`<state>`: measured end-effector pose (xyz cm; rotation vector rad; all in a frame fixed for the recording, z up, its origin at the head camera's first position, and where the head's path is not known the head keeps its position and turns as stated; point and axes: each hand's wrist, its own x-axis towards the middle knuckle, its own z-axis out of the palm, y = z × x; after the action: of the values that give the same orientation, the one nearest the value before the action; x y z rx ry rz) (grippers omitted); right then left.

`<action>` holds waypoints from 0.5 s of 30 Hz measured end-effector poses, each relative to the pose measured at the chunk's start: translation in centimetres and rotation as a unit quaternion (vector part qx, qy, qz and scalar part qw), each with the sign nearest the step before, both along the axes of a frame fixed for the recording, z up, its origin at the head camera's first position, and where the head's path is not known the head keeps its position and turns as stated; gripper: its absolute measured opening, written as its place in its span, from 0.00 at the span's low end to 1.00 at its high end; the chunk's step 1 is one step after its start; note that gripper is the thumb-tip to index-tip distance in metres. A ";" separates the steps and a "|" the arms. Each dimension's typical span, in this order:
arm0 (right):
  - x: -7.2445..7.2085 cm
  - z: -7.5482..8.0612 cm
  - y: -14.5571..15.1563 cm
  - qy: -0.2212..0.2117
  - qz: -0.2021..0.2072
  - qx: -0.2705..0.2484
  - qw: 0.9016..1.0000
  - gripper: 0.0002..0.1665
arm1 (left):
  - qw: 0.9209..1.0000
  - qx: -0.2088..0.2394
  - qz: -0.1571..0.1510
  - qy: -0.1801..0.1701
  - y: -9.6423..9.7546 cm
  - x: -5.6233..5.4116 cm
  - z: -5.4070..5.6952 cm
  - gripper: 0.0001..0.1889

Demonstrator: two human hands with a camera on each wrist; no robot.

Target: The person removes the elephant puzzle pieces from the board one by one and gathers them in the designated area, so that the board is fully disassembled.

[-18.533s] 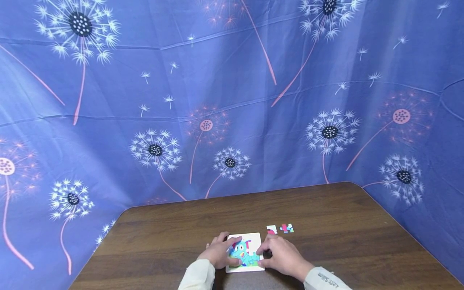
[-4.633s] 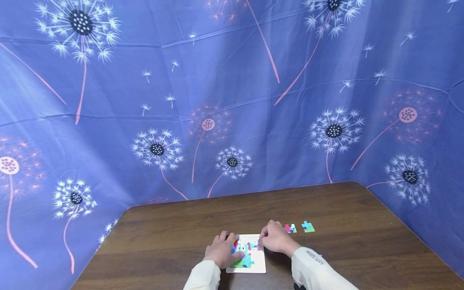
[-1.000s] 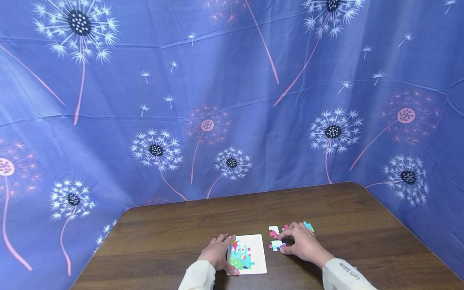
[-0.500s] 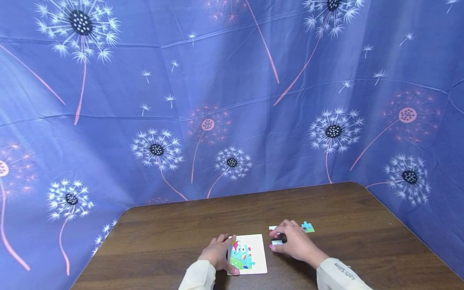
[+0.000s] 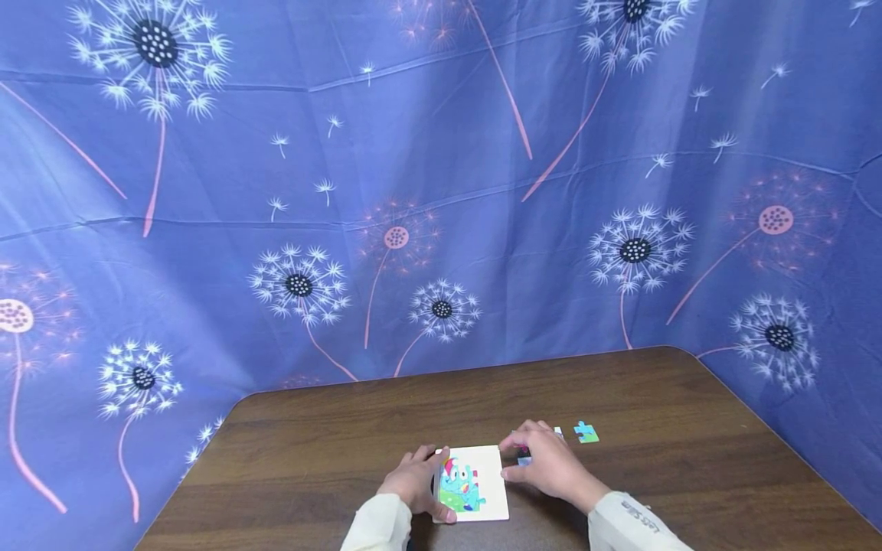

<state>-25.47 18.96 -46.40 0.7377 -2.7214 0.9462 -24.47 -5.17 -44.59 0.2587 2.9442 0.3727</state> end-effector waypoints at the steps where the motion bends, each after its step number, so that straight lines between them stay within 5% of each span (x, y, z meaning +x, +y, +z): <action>1: 0.0 0.0 -0.2 0.004 0.002 -0.002 1.000 0.18 | 1.000 0.000 0.000 -0.001 0.0 0.0 0.0 0.51; 15: 0.3 0.0 -2.1 0.012 0.012 -0.003 1.000 0.19 | 1.000 -0.002 -0.001 -0.006 -0.1 0.1 0.2 0.50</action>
<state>-25.20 16.90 -46.37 0.7771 -2.6952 0.9434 -24.35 -5.23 -44.36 0.2591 2.9329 0.3670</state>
